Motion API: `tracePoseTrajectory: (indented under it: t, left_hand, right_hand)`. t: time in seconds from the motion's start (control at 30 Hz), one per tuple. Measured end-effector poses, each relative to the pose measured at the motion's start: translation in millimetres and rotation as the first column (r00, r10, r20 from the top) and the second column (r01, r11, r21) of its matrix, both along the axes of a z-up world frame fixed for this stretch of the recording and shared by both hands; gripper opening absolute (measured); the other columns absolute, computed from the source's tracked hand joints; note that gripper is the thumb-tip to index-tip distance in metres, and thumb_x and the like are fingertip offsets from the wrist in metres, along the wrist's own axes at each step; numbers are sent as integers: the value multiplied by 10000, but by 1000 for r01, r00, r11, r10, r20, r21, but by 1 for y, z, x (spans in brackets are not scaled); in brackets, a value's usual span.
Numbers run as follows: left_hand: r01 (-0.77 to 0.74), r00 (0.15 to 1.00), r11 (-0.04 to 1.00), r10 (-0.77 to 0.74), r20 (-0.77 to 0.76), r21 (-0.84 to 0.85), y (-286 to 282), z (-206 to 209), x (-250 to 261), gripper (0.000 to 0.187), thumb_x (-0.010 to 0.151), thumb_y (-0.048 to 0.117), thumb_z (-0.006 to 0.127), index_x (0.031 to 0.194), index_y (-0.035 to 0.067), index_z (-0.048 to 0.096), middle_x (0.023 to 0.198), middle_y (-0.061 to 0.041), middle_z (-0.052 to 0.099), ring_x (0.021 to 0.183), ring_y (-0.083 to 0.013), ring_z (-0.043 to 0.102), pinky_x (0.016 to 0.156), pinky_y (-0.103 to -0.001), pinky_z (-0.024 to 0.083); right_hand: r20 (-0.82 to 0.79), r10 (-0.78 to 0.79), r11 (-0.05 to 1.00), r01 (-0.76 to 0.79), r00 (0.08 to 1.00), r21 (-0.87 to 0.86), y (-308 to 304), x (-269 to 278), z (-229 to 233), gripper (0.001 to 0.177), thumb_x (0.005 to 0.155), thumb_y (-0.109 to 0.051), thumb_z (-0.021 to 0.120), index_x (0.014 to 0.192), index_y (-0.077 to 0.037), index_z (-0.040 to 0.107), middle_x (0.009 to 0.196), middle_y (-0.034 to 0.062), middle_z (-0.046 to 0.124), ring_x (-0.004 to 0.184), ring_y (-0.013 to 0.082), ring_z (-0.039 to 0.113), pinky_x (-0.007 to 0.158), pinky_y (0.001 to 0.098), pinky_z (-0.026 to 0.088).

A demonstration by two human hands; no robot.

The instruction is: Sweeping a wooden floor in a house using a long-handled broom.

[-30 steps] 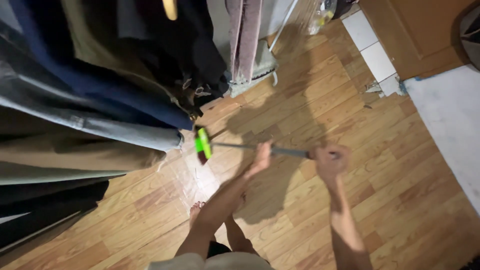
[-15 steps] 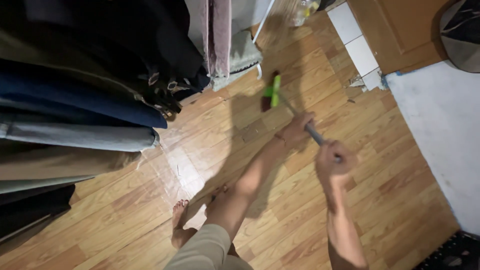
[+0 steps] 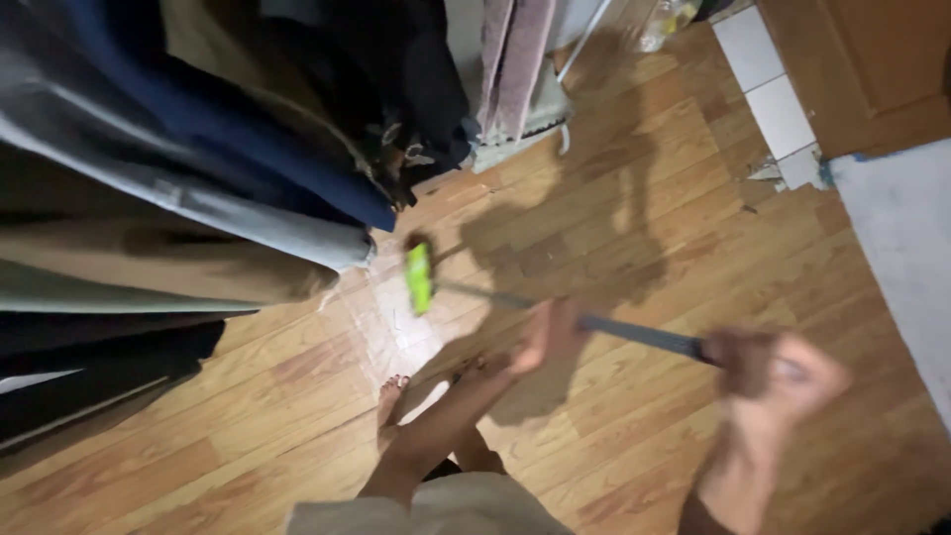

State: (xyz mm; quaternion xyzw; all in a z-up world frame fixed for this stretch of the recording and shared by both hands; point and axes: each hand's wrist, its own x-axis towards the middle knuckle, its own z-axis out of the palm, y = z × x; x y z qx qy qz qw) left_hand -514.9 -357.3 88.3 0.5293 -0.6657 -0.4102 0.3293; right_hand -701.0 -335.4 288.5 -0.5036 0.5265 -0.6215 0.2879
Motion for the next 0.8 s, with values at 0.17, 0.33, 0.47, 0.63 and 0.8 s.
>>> tracePoseTrajectory:
  t: [0.17,0.33,0.47,0.63,0.8]
  left_hand:
    - [-61,998,892,46,43,448,80,-45,141,314,749,238,820,848,28,608,713,-128,695,630,-235,706,563,-401,570]
    - [-195,977,800,208,42,568,109,-18,179,275,711,176,831,771,-22,649,664,-121,701,611,-157,705,526,-374,556]
    - [-357,934,772,280,224,525,100,-131,138,313,909,253,748,784,-30,700,650,-154,661,638,-194,643,543,-401,487]
    - [-231,970,972,234,64,-43,44,-162,19,245,861,281,705,913,41,699,745,-166,691,650,-326,672,567,-465,515]
    - [27,999,1000,-26,-33,15,-21,-60,-81,423,979,394,680,747,41,705,670,-214,643,650,-406,639,590,-510,465]
  right_hand:
    - [342,352,783,-474,872,402,12,85,-174,204,841,-2,691,643,-33,652,747,63,733,671,146,710,588,316,588]
    - [214,569,736,-608,794,298,28,160,-219,381,889,11,659,636,-85,391,613,-36,400,603,51,420,498,275,312]
    - [245,544,700,-595,803,394,14,124,-288,425,907,2,671,619,-92,373,605,-54,391,575,28,380,470,260,293]
    - [-118,269,920,-219,956,326,-27,26,-178,316,886,7,669,606,-66,542,591,-38,522,571,47,500,497,259,424]
    - [-353,140,964,-45,925,263,-28,-7,-9,429,904,51,624,590,-63,355,571,-11,353,572,41,378,496,265,310]
